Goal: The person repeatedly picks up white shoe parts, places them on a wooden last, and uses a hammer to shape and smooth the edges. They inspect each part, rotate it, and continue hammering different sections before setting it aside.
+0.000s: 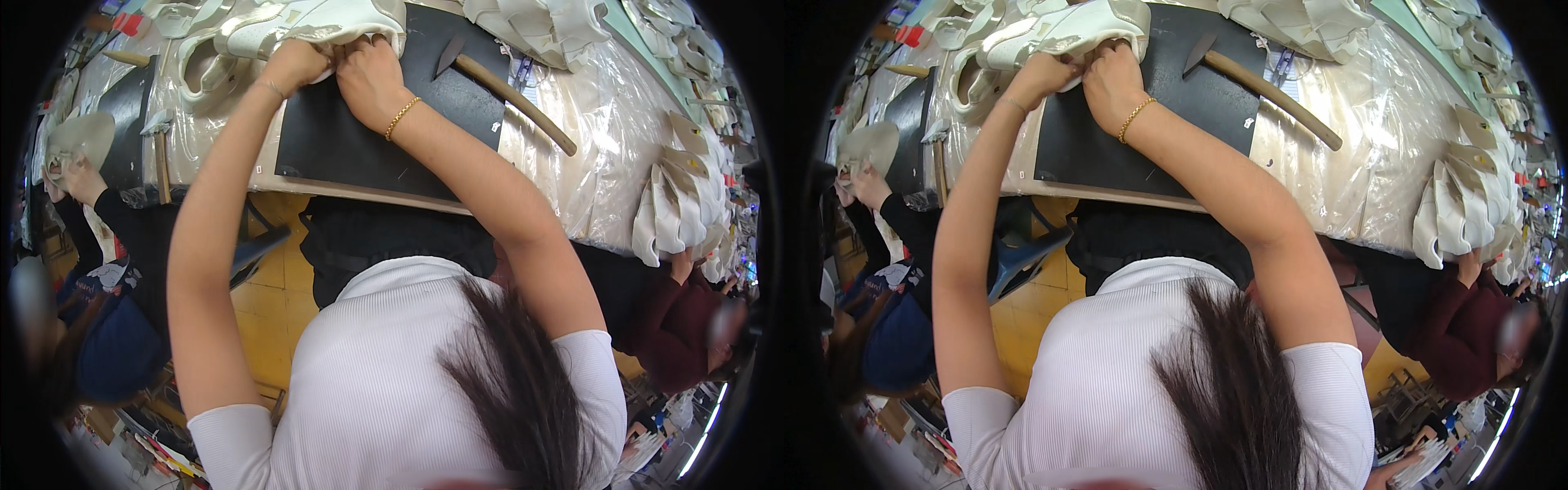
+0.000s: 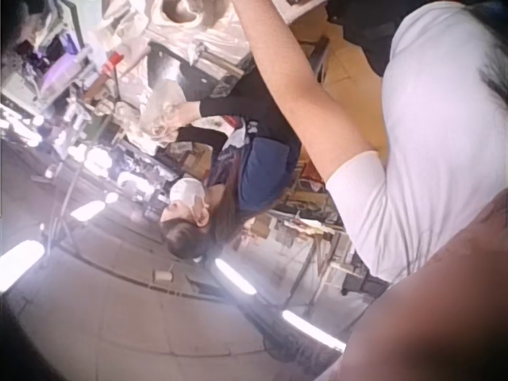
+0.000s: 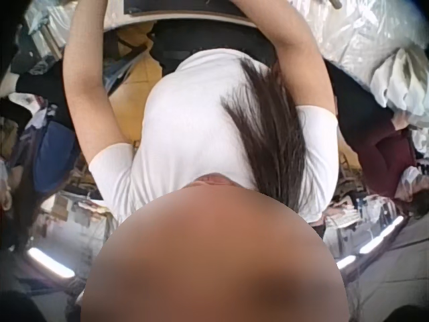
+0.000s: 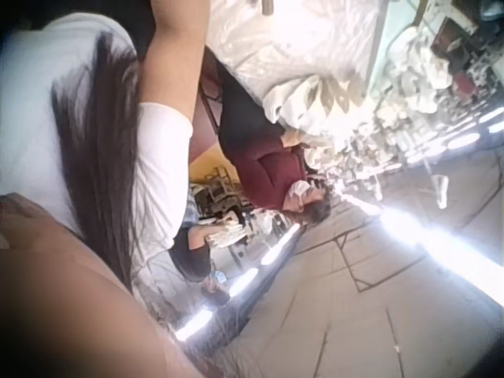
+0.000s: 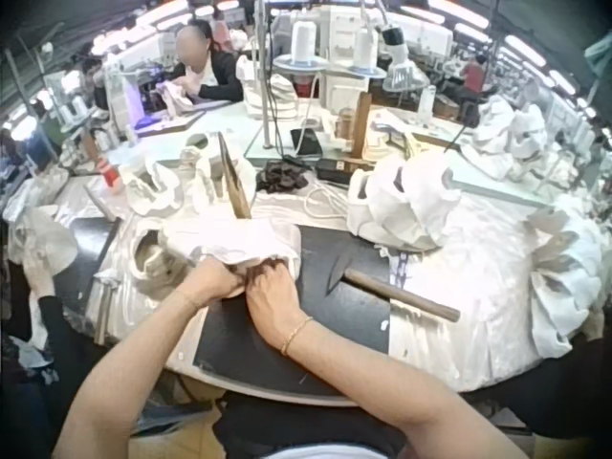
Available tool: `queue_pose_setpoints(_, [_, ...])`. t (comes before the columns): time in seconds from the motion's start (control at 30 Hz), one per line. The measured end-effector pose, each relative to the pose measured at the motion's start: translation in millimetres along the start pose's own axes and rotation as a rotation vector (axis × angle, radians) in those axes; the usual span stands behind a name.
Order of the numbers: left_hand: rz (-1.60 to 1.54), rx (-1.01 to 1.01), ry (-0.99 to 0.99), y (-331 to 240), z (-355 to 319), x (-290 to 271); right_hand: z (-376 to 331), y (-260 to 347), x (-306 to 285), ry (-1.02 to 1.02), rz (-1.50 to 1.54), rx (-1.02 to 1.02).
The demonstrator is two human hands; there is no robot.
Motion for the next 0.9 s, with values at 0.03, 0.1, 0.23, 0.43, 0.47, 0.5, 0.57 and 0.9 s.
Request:
queue_pose_setpoints(0.03, [-0.207, -0.118, 0.045, 5.8, 5.7, -1.7, 1.4, -0.3, -1.7, -0.007, -0.009, -0.004])
queue_pose_setpoints(0.1, [-0.151, -0.186, 0.129, 6.3, 13.9, -2.9, 2.0, -1.5, -3.5, 0.015, 0.035, -0.006])
queue_pose_setpoints(0.23, [-0.022, -0.205, 0.136, -1.3, 10.7, -5.0, -1.4, -3.2, -14.0, -0.132, 0.024, 0.044])
queue_pose_setpoints(0.43, [-0.164, -0.079, -0.065, 1.4, -17.0, 0.4, -1.9, 9.5, -9.7, 0.202, -0.092, -0.011])
queue_pose_setpoints(0.47, [-0.087, 0.011, -0.116, 1.2, -18.6, 2.3, -3.2, 10.9, -11.8, 0.162, -0.118, -0.016])
queue_pose_setpoints(0.5, [-0.012, 0.089, -0.168, 1.7, -20.4, 4.5, -4.5, 12.3, -12.3, 0.152, -0.144, -0.028])
queue_pose_setpoints(0.57, [0.091, 0.224, -0.261, 1.6, -22.3, 9.2, -6.7, 12.8, -12.8, 0.123, -0.175, -0.042])
queue_pose_setpoints(0.9, [-0.126, 0.236, -0.358, -7.5, -32.6, 11.5, -8.3, 13.5, -1.2, -0.002, 0.167, -0.042])
Point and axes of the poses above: each hand's wrist, its own z-axis towards the middle knuckle, its own x-axis out of the palm, y = z × x, the point moved 4 cm from there along z, towards the middle knuckle, and after that the axes turned 2 degrees about y, right-handed, at the moved point
